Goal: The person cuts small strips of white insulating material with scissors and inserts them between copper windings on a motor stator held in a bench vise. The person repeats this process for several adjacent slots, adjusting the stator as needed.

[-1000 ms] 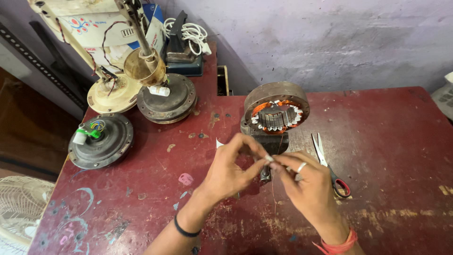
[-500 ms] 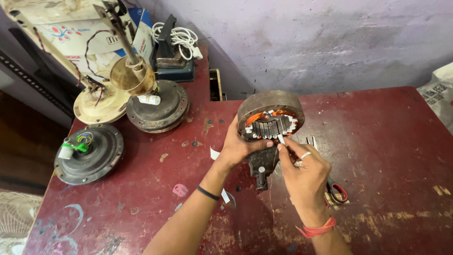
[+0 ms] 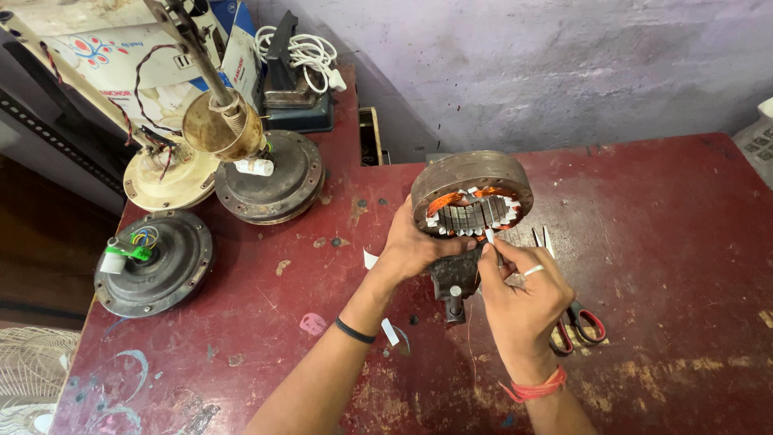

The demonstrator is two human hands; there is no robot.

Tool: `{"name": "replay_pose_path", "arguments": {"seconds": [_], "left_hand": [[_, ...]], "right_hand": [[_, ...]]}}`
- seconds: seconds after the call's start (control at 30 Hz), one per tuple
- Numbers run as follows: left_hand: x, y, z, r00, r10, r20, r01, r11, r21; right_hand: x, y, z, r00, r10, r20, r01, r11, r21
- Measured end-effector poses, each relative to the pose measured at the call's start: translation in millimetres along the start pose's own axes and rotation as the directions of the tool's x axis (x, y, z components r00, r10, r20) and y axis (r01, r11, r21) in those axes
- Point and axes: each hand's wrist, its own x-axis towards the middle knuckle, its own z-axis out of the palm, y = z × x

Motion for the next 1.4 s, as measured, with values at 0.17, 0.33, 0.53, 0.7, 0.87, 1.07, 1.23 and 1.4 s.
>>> {"name": "replay_pose_path", "arguments": {"seconds": [0.17, 0.33, 0.53, 0.7, 0.87, 1.07, 1.23, 1.4], "left_hand": [[-1.5, 0.9, 0.8, 1.000, 0.010, -0.011, -0.009, 0.998, 0.064], [-2.4, 6.3, 2.8, 1.000, 0.023, -0.021, -0.021, 0.997, 0.076], [-3.9, 10.2, 4.6, 0.999, 0.031, -0.006, -0.031, 0.999, 0.042], [-4.3, 8.9, 5.4, 0.999, -0.004, -0.032, 0.006, 0.999, 0.053], [-3.9, 8.2, 5.4, 0.999, 0.012, -0.037, -0.010, 0.998, 0.068], [-4.9, 8.6, 4.9, 0.999, 0.019, -0.044, -0.014, 0.995, 0.101], [-6.1, 8.7, 4.5, 0.999, 0.024, -0.039, -0.021, 0.996, 0.087], [-5.4, 7.3, 5.0, 0.999, 0.024, -0.041, -0.022, 0.998, 0.056]], "right_hand": [[0.0, -0.2, 3.4, 1.000, -0.012, -0.004, 0.012, 1.000, -0.004], [0.3, 2.0, 5.5, 1.000, 0.009, -0.021, -0.009, 1.000, 0.000], [-1.0, 0.4, 5.3, 1.000, 0.015, -0.028, -0.014, 1.000, 0.028], [-0.4, -0.6, 7.0, 1.000, 0.022, -0.011, -0.022, 0.999, 0.025], [0.4, 2.0, 8.7, 1.000, -0.009, -0.025, 0.009, 1.000, 0.000], [0.2, 5.8, 9.6, 0.999, -0.019, -0.030, 0.020, 1.000, 0.014], [0.3, 5.4, 10.8, 0.999, -0.009, -0.039, 0.010, 1.000, 0.024], [1.0, 3.9, 10.7, 0.999, -0.001, -0.040, 0.002, 0.999, 0.046]]}}
